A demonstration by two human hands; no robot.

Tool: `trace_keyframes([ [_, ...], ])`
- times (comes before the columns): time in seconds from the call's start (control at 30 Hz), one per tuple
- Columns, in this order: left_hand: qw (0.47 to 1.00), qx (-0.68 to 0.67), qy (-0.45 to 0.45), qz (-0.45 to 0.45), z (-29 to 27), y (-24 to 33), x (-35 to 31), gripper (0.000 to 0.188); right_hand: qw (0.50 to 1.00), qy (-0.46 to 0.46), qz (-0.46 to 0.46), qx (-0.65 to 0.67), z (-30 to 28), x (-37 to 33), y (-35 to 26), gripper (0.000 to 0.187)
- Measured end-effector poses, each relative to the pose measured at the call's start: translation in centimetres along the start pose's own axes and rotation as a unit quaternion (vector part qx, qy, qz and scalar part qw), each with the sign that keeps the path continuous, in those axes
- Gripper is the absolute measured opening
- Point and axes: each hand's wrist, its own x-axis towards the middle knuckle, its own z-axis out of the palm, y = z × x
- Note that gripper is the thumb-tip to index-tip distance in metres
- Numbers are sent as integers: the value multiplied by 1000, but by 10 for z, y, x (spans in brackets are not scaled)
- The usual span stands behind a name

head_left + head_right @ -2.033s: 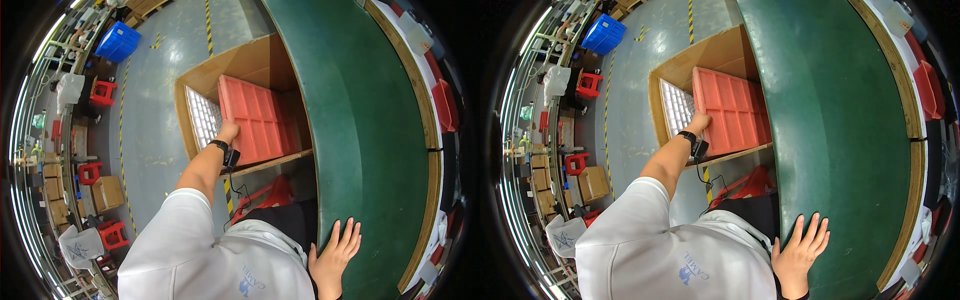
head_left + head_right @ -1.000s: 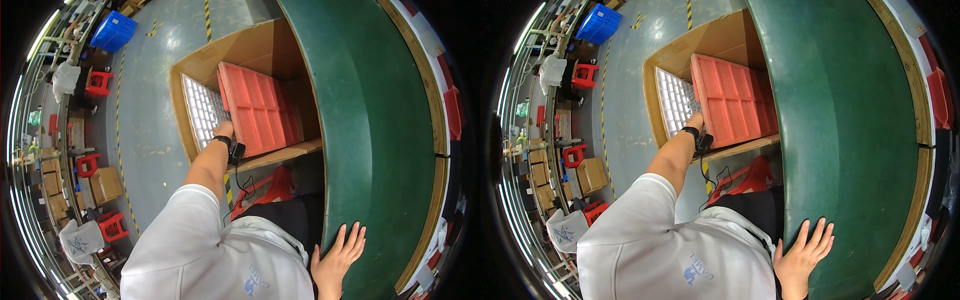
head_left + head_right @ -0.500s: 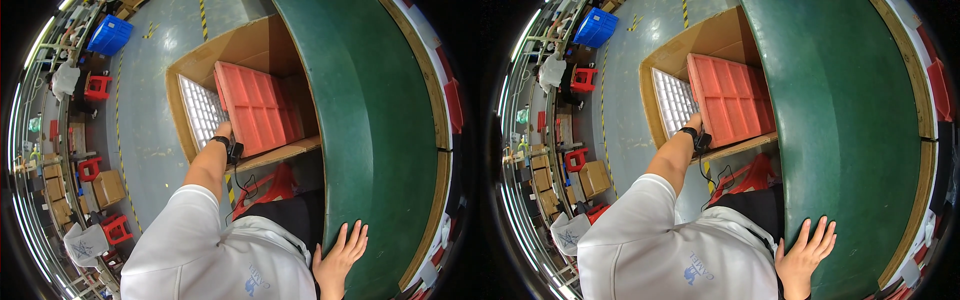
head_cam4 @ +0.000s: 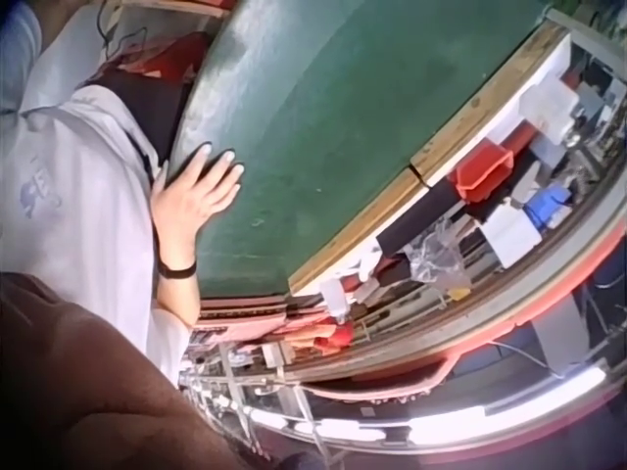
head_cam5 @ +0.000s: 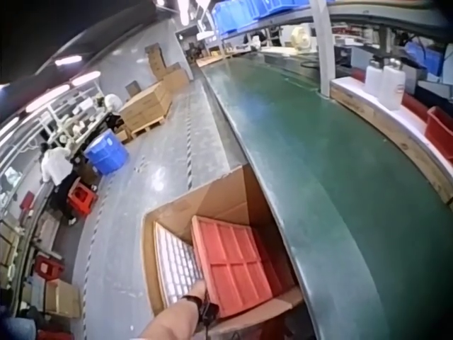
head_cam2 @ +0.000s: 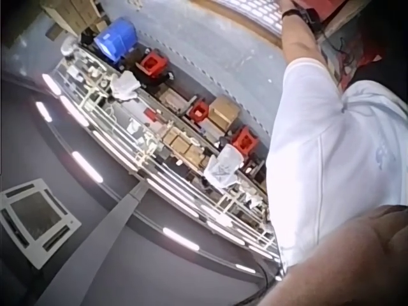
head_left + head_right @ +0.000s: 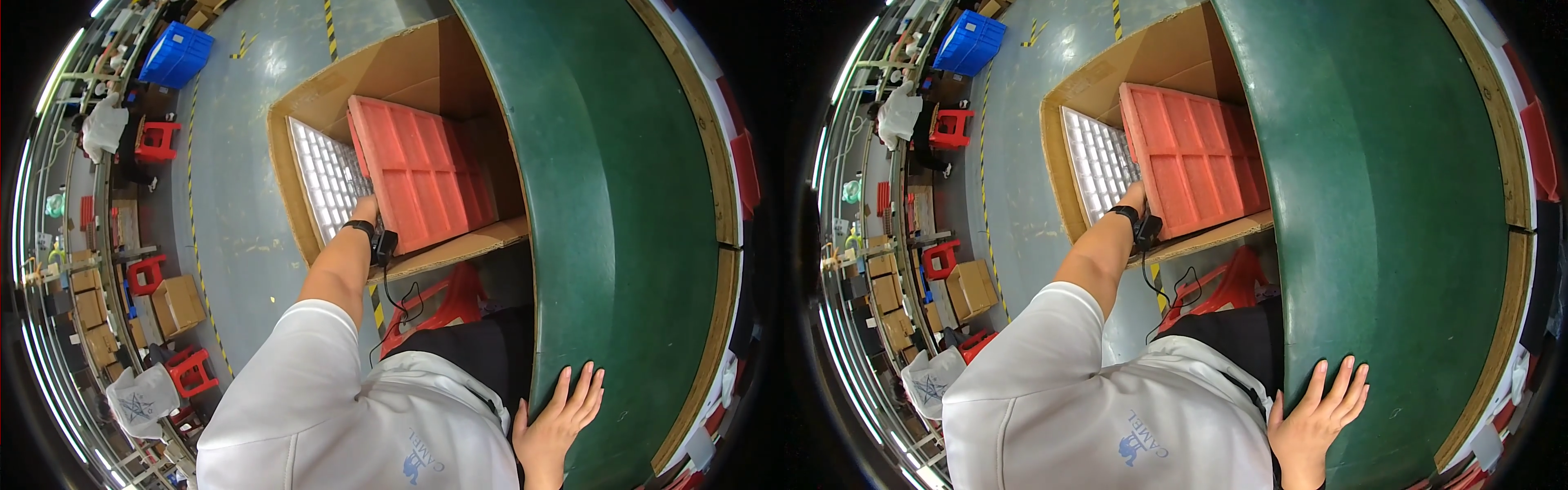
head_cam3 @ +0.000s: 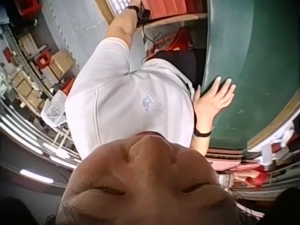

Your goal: The person assembles components by hand, fitting a black cap onto a base and placing the finished units into a tray. After filling the tray, they stack it inside a cardboard box and retrieve a new tray to repeat the process.

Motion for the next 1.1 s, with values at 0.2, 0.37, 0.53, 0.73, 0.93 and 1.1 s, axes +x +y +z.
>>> trace_keyframes([
  [0.2, 997, -53, 47, -2, -6, -5, 7, 62, 1000, -3, -1, 6, -3, -1, 3, 87],
  [0.37, 949, 182, 259, 0, 27, 29, -45, 63, 1000, -5, -2, -5, 0, 0, -1, 87],
  [0.53, 959, 271, 86, -12, 13, 18, -6, 67, 1000, -5, -1, -6, 1, 0, -1, 88],
  [0.73, 986, 102, 127, -48, 5, -1, 5, 72, 1000, -1, -3, -5, 1, 1, 1, 89],
  [0.93, 988, 81, 135, -7, 28, 12, -40, 69, 1000, -8, 5, -10, 2, 1, 2, 88],
  [1.1, 997, 10, -68, -38, 15, 37, -90, 54, 1000, -2, -5, -7, 1, 2, 2, 88],
])
